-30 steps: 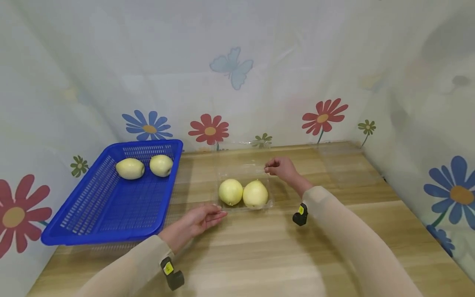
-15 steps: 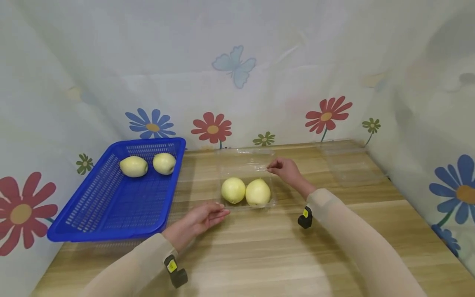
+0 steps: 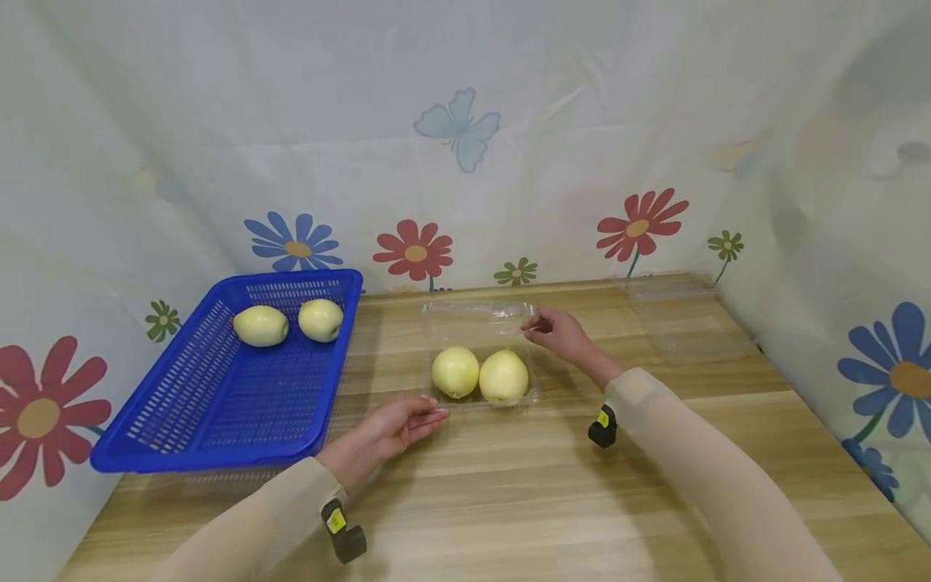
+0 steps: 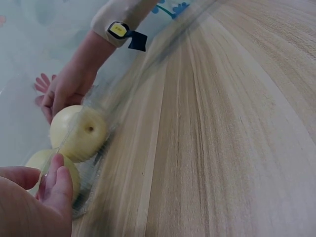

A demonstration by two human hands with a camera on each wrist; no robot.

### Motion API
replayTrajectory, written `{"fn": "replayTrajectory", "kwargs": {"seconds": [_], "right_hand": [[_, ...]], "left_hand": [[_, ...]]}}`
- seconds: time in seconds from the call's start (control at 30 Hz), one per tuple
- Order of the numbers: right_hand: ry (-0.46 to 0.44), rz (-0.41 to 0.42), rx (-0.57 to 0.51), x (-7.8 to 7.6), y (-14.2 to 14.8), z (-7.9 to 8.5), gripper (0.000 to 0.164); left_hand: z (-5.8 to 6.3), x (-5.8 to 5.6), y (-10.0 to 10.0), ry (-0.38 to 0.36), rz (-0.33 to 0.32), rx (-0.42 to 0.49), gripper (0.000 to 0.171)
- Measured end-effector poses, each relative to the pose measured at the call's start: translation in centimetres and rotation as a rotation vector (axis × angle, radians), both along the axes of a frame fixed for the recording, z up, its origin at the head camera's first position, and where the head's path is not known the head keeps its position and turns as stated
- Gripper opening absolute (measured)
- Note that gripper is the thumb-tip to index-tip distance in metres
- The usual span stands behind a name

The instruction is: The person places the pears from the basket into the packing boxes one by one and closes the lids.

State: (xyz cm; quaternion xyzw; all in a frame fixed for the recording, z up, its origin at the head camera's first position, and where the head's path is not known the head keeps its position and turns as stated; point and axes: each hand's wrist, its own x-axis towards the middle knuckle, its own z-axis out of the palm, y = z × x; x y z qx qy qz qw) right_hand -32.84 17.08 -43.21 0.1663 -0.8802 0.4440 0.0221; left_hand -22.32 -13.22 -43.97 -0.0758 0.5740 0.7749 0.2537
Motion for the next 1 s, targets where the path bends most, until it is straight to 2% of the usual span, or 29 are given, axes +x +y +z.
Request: {"fn": "replayTrajectory", "kwargs": {"seconds": [0.2,0.47,0.57,0.7,0.93,1.0], "right_hand": [[0.054,-0.052,0.047,0.3,-0.2,0.2,0.019],[0.166,-0.069,0.105,0.5,-0.9,0.4,0.008],[0.198,-0.052,0.138,0.6,-0.7,0.4,0.004],[0.240,-0.007,0.181,0.6,-0.2,0.1,0.013],[0.242,0.073,0.280,1.3,0.1,0.0,0.009],[0.294,0.095,0.331,1.4,0.1,0.0,0.009]], "left_hand": [[0.0,-0.1,0.2,0.001,0.013,0.008,0.030],[0.2,-0.1,0.2,0.003,0.008,0.023,0.030],[0.2,-0.2,0.2,0.001,0.008,0.024,0.030],[0.1,-0.2,0.1,-0.007,0.008,0.027,0.029],[0.0,0.1,0.2,-0.013,0.012,0.030,0.024],[0.0,0.1,0.3,-0.013,0.011,0.029,0.022]]}}
